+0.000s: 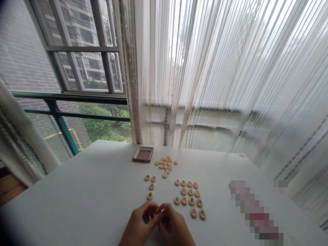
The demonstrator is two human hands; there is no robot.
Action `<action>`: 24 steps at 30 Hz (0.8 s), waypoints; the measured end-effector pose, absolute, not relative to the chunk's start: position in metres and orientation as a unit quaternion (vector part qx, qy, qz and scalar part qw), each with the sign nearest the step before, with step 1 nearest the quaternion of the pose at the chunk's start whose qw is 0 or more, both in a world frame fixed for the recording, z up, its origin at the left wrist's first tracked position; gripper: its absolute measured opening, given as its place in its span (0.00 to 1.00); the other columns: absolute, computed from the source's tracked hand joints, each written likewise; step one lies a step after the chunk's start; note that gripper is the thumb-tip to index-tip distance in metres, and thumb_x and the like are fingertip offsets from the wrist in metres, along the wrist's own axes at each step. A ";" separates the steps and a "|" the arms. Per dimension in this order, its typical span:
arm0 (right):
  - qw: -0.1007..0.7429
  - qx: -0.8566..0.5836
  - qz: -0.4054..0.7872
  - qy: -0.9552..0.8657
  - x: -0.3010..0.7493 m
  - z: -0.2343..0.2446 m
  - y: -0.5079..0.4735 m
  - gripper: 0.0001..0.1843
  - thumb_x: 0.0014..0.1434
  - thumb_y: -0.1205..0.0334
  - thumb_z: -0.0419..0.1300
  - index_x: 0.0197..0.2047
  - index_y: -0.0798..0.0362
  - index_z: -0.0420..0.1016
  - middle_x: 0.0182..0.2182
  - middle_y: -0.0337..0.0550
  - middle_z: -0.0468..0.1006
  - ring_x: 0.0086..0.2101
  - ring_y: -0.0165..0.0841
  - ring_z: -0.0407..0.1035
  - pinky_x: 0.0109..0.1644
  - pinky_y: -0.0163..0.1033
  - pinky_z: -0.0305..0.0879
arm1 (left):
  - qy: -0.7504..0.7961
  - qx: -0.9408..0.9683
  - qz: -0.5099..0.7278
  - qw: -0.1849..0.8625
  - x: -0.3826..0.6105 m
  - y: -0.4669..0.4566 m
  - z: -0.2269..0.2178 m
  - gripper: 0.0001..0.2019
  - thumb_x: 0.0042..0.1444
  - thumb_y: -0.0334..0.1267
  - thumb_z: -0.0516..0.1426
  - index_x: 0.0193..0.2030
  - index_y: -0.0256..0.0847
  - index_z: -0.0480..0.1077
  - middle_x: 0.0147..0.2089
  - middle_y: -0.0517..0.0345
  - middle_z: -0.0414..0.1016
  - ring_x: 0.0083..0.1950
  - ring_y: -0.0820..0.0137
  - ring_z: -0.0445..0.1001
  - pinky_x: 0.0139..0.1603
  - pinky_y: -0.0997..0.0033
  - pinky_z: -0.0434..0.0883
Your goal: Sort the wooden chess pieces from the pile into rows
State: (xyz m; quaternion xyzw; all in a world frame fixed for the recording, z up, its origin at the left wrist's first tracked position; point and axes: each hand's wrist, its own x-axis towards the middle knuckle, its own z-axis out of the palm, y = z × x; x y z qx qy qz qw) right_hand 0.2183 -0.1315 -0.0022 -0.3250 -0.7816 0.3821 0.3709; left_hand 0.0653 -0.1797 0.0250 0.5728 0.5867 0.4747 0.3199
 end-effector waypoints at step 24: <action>0.402 -0.323 0.374 -0.771 0.213 -0.017 -0.123 0.15 0.64 0.47 0.54 0.43 0.51 0.68 0.27 0.41 0.76 0.24 0.29 0.67 0.28 0.32 0.63 | 0.561 0.576 0.524 0.281 0.065 -0.171 0.007 0.19 0.60 0.54 0.55 0.40 0.39 0.75 0.32 0.53 0.81 0.29 0.70 0.76 0.34 0.77 0.73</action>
